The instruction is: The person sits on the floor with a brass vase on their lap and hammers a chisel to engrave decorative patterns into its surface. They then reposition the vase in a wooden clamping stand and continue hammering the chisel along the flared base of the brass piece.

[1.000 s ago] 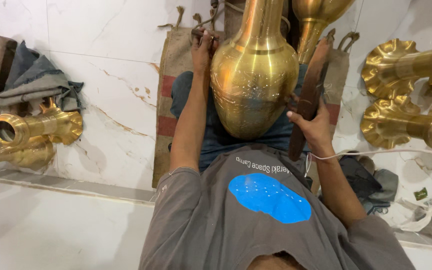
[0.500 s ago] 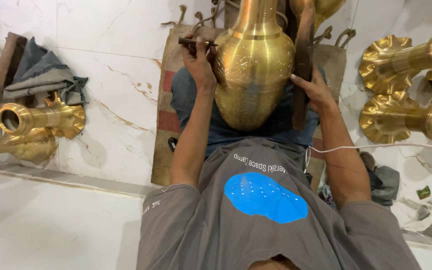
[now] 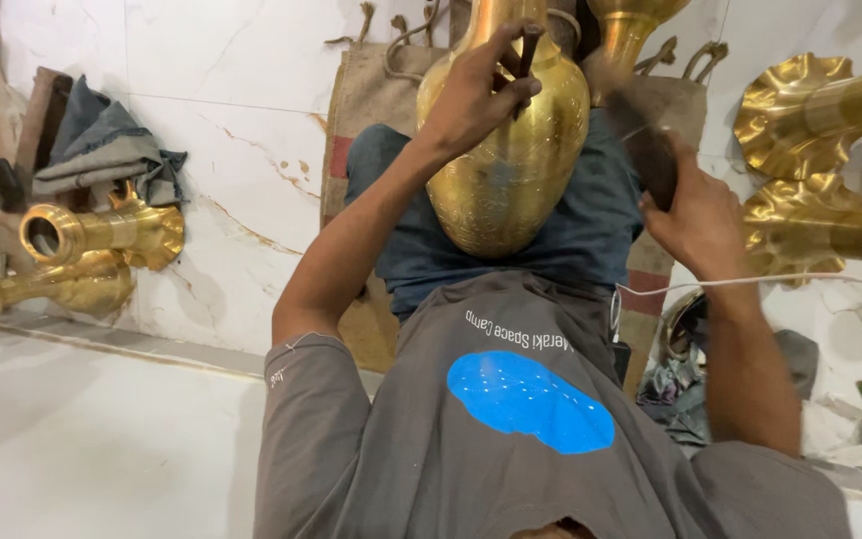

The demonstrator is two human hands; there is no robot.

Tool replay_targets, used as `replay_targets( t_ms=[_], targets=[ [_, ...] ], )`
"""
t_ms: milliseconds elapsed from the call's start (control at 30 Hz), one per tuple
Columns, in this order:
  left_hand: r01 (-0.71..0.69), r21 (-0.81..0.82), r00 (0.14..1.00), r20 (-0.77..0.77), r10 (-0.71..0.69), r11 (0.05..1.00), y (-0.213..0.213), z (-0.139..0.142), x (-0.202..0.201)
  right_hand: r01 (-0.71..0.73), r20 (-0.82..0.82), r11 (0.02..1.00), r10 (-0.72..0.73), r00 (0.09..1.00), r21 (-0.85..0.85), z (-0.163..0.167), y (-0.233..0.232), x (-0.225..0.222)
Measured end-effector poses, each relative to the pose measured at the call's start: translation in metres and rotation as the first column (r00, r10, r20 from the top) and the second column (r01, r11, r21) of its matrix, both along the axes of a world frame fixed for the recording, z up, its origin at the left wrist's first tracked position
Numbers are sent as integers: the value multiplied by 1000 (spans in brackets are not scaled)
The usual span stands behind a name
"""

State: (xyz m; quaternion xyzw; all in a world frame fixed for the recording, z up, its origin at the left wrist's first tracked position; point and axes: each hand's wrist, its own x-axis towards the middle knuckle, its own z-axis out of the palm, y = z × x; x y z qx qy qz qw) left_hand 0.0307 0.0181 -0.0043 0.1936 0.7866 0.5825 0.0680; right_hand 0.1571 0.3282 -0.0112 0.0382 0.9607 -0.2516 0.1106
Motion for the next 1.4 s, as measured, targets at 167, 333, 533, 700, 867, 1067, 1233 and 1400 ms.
replay_targets(
  t_ms=[167, 333, 533, 700, 867, 1067, 1233, 1400],
  targets=[
    [26, 39, 998, 52, -28, 999, 1, -1, 2, -268, 156, 891, 225, 962, 367, 54, 7, -20],
    [26, 23, 1000, 3, -26, 999, 6, -2, 6, -238, -397, 968, 189, 898, -78, 83, 21, -73],
    [9, -16, 1000, -20, -10, 1000, 7, 2, 7, -321, -249, 779, 511, 822, 539, 90, 30, -104],
    [46, -13, 997, -55, -47, 999, 7, 1, 9, -304, -312, 735, 571, 759, 606, 83, 37, -95],
    [53, -30, 992, -116, -56, 998, 9, -3, 9, -249, -323, 773, 503, 802, 584, 84, 31, -87],
    [103, -110, 986, -117, -116, 989, 11, -2, 8, -322, -278, 757, 545, 791, 568, 124, 13, -64],
    [202, -62, 975, -79, -207, 977, 13, 8, 4, -317, -210, 807, 467, 859, 498, 144, -3, -49],
    [364, -116, 896, -227, -381, 924, 16, 21, -6, -205, -421, 967, 250, 872, 151, 111, 4, -25]
  ],
)
